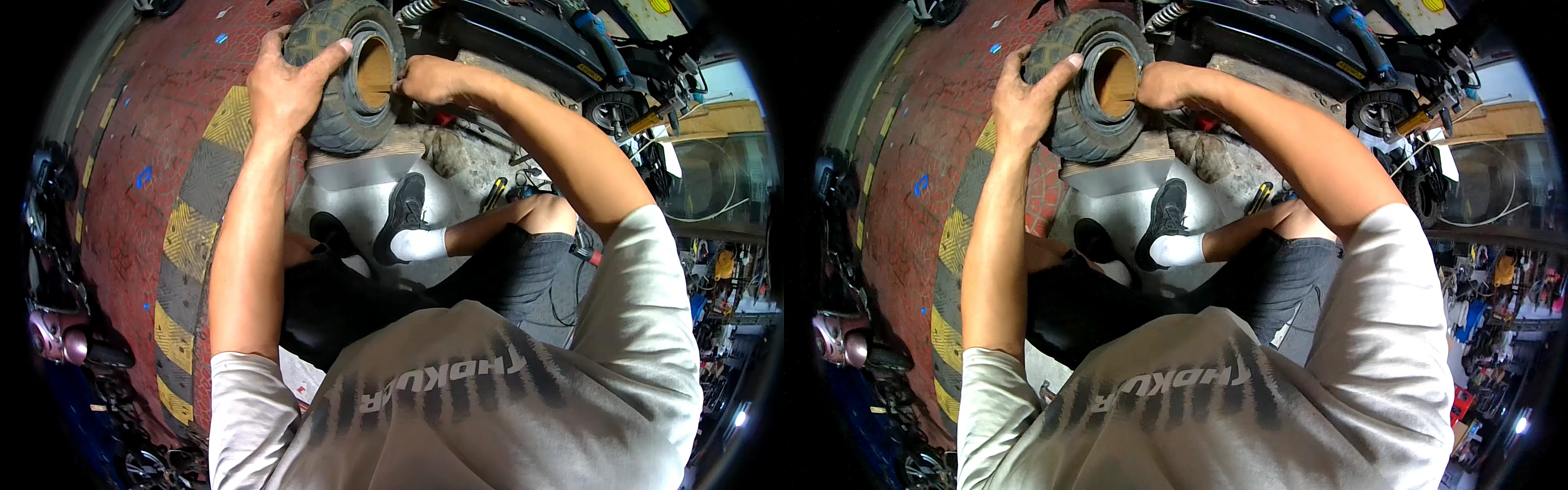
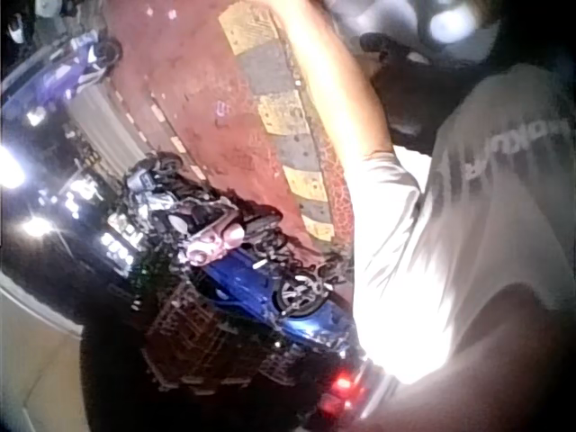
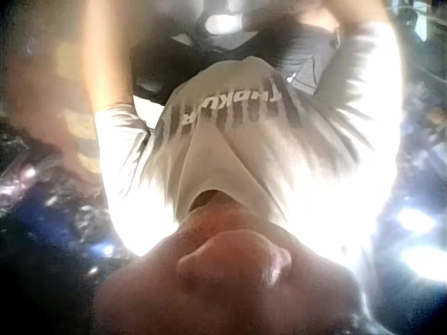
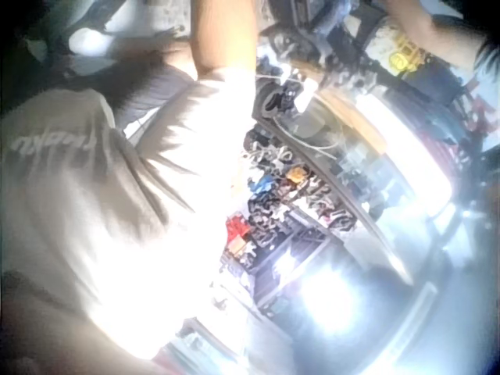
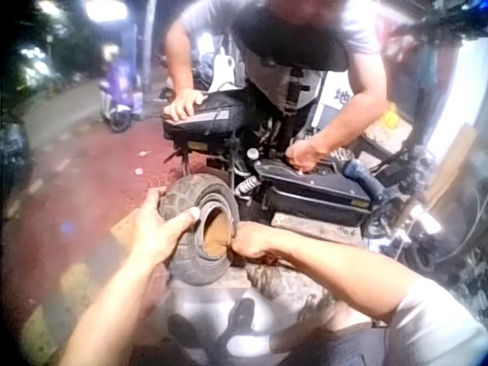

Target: The person pries a tire off a rim using a flat metal tool and uses a screwdriver to manipulate the internal components of a motor hub.

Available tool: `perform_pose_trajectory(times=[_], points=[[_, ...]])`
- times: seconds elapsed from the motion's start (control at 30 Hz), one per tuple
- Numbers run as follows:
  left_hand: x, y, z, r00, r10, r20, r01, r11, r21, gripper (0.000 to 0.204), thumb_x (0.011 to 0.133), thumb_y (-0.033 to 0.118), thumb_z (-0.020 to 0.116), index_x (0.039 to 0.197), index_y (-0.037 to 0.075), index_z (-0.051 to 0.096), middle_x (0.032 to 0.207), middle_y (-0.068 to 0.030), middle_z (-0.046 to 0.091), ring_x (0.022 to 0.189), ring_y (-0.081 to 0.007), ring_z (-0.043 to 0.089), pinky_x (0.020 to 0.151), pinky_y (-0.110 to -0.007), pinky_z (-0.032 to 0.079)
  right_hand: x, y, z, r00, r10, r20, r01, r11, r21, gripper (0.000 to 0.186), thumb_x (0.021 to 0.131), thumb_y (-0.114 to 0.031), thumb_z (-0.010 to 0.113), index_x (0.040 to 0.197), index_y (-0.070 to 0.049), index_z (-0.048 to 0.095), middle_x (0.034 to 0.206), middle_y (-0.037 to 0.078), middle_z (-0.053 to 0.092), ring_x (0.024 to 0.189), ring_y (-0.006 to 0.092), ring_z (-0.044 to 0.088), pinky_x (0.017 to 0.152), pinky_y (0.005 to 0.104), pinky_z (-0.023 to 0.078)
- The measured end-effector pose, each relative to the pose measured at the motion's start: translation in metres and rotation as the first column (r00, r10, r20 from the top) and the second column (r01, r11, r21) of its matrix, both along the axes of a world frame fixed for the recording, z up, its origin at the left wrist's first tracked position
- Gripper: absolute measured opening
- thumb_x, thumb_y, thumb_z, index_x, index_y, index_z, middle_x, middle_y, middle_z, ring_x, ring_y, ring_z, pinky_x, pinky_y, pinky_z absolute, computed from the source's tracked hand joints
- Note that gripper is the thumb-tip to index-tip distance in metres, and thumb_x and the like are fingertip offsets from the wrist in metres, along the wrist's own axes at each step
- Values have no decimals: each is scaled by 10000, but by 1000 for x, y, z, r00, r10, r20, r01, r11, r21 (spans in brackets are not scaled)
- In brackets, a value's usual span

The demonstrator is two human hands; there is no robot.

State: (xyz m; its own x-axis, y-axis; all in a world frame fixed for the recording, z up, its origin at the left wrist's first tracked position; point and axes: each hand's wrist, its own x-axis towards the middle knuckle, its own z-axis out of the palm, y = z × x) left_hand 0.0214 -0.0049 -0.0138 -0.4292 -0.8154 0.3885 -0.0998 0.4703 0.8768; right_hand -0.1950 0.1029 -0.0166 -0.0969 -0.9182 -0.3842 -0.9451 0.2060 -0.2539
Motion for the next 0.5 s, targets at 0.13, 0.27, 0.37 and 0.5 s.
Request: perform_pose_trajectory(times=[0.13,0.27,0.37,0.5], points=[[-9,-5,0,1000,-23,-7,24,1000,19,857,773,447,939,1339,-105,608,1122,-238,786,1046,-252,768,927,-356,595,19,42,35,870,51,-490,-268,884,-383,263,917,-213,588,884,-27,771,821,212,769,769,354,777,706,473,618],[-6,7,7,998,-53,-23,53,998,21,825,774,436,941,1325,-90,626,1127,-230,786,1035,-241,766,924,-362,599,5,15,27,774,41,-631,-411,792,-452,195,934,-195,585,979,-56,713,757,153,756,706,322,771,635,448,611],[-7,9,10,997,44,69,-40,998,-55,813,774,421,946,1321,-90,628,1126,-216,790,1021,-226,769,913,-356,605,-4,7,23,801,-31,-598,-365,766,-530,186,933,-190,584,974,-67,718,795,174,770,730,336,780,631,457,614],[-8,16,16,997,-70,20,69,996,50,869,821,406,931,1403,-122,560,1172,-192,772,1059,-207,732,947,-335,579,2,12,-1,879,-145,-455,-123,852,-509,212,946,-209,578,983,-70,733,865,187,787,794,354,790,719,465,629]])
